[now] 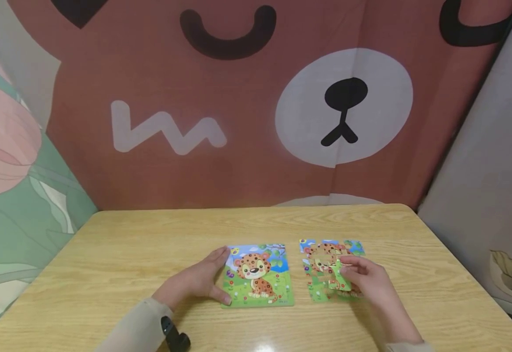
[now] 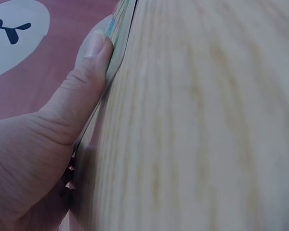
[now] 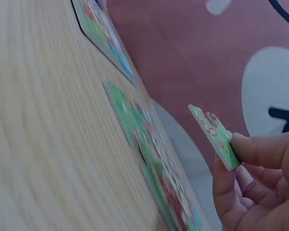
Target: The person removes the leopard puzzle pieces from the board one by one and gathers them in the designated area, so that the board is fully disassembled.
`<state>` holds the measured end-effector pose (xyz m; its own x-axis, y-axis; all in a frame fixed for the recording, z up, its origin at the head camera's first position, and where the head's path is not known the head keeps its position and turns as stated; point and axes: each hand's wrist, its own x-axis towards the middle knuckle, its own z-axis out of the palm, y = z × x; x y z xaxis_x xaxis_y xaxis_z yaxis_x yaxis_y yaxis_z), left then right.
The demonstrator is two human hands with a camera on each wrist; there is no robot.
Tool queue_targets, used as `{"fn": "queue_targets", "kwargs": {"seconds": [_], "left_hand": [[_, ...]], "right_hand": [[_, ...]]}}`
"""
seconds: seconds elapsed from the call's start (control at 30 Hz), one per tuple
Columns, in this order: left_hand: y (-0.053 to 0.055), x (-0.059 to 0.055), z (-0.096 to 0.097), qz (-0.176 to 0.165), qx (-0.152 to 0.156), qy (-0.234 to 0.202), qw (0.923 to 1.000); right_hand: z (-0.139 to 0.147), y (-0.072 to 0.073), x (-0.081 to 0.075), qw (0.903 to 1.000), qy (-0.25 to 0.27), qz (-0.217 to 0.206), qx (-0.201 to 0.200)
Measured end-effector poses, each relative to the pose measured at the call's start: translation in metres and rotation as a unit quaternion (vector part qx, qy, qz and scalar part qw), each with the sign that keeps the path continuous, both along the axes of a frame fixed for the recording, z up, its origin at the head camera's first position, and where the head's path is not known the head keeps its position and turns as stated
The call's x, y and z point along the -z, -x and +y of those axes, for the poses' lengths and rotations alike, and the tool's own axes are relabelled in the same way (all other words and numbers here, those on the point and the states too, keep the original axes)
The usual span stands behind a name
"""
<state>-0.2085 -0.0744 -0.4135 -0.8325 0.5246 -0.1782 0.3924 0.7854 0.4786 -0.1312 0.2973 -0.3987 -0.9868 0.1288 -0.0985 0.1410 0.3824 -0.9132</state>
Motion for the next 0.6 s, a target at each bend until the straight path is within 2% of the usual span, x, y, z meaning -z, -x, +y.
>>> {"fn": "queue_targets", "kwargs": {"seconds": [0.2, 0.3, 0.47, 0.6], "left_hand": [[0.0, 0.0, 0.0, -0.003, -0.002, -0.001, 1.0], [0.0, 0.0, 0.0, -0.002, -0.003, -0.001, 1.0], [0.0, 0.0, 0.0, -0.001, -0.002, 0.0, 1.0], [0.0, 0.0, 0.0, -0.001, 0.001, -0.002, 1.0]], "right_hand": [[0.027, -0.006, 0.005, 0.9997, -0.011, -0.007, 0.018], [0.039, -0.008, 0.006, 0.999, -0.027, -0.028, 0.022], [0.052, -0.008, 0.008, 0.994, -0.077, -0.07, 0.035], [0.059, -0.007, 0.01, 0.9902, -0.107, -0.082, 0.036]]}}
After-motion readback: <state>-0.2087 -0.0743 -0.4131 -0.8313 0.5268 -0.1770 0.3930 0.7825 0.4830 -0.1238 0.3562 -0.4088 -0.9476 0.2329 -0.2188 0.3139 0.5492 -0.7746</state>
